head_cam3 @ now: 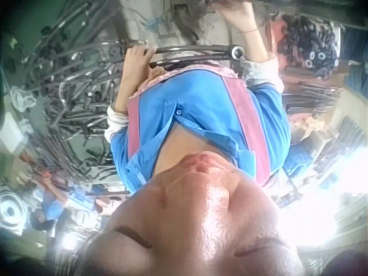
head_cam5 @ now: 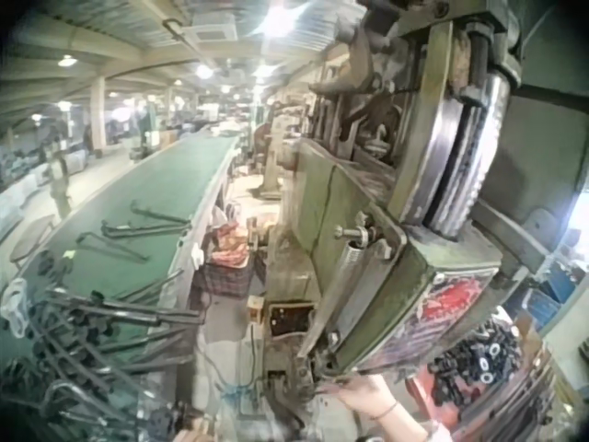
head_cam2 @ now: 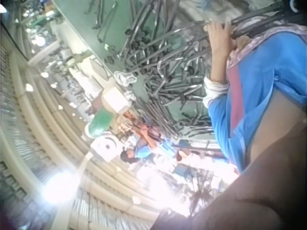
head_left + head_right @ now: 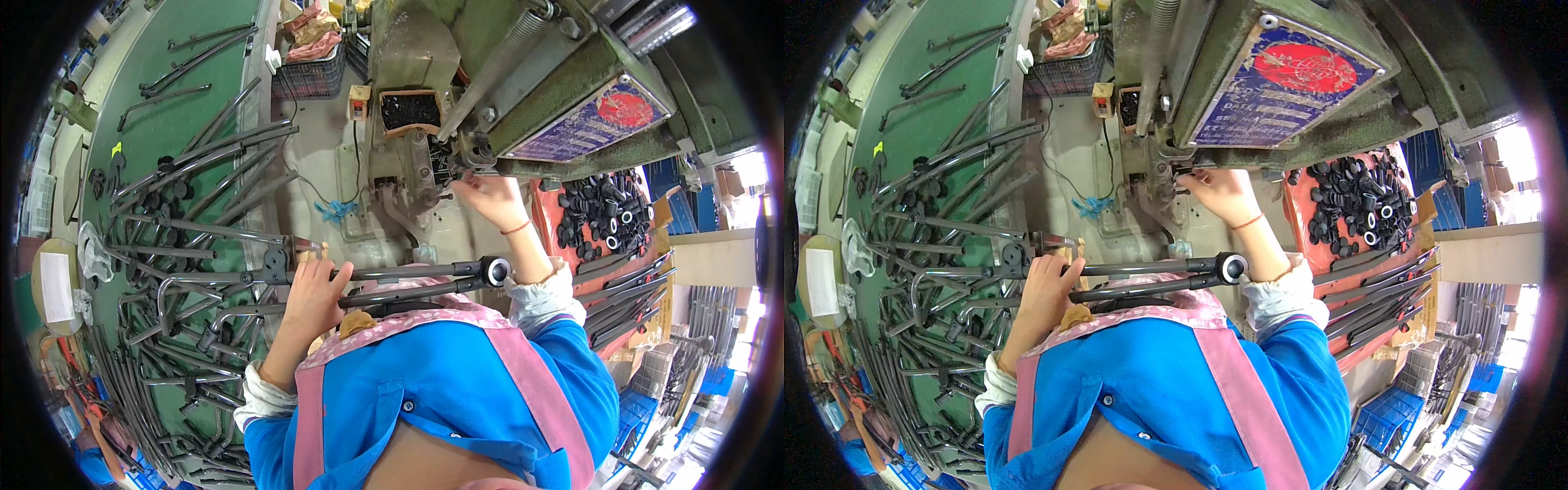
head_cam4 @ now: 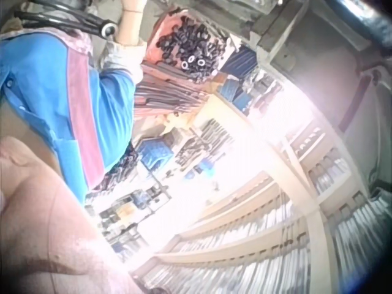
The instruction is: The person repeatedly picks up metal rods and black plastic caps, inserts the caps into the rod ends, and places the assembled units into a blue crate. The process is continuous and repetitive throughout the clip.
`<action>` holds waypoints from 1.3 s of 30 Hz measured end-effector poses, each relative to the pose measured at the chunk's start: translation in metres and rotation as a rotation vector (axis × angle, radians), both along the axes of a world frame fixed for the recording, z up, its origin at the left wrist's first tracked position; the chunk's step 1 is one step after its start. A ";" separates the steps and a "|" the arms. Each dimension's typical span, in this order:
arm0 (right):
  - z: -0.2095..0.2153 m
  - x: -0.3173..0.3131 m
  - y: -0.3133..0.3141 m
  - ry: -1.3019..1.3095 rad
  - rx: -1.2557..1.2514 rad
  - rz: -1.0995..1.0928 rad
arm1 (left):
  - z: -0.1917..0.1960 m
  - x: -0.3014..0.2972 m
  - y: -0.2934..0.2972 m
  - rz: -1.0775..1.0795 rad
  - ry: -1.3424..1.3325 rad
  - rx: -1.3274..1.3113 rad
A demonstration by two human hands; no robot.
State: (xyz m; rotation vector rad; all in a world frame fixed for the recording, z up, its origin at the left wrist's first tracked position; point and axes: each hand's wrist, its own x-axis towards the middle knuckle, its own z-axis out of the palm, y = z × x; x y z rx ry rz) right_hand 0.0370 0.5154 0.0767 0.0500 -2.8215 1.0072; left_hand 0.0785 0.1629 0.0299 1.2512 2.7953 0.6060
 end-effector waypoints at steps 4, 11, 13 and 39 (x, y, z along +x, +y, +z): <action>0.003 0.000 -0.002 0.584 0.097 0.035 | 0.001 0.000 -0.004 -0.017 -0.035 -0.029; -0.002 0.001 0.010 0.561 0.283 0.076 | -0.007 -0.002 -0.006 -0.100 -0.016 0.005; -0.018 0.005 -0.008 0.369 0.345 0.138 | -0.004 -0.005 -0.001 -0.142 -0.028 -0.015; -0.060 0.231 0.162 0.122 0.094 0.140 | -0.012 0.034 0.161 -0.267 0.082 -0.219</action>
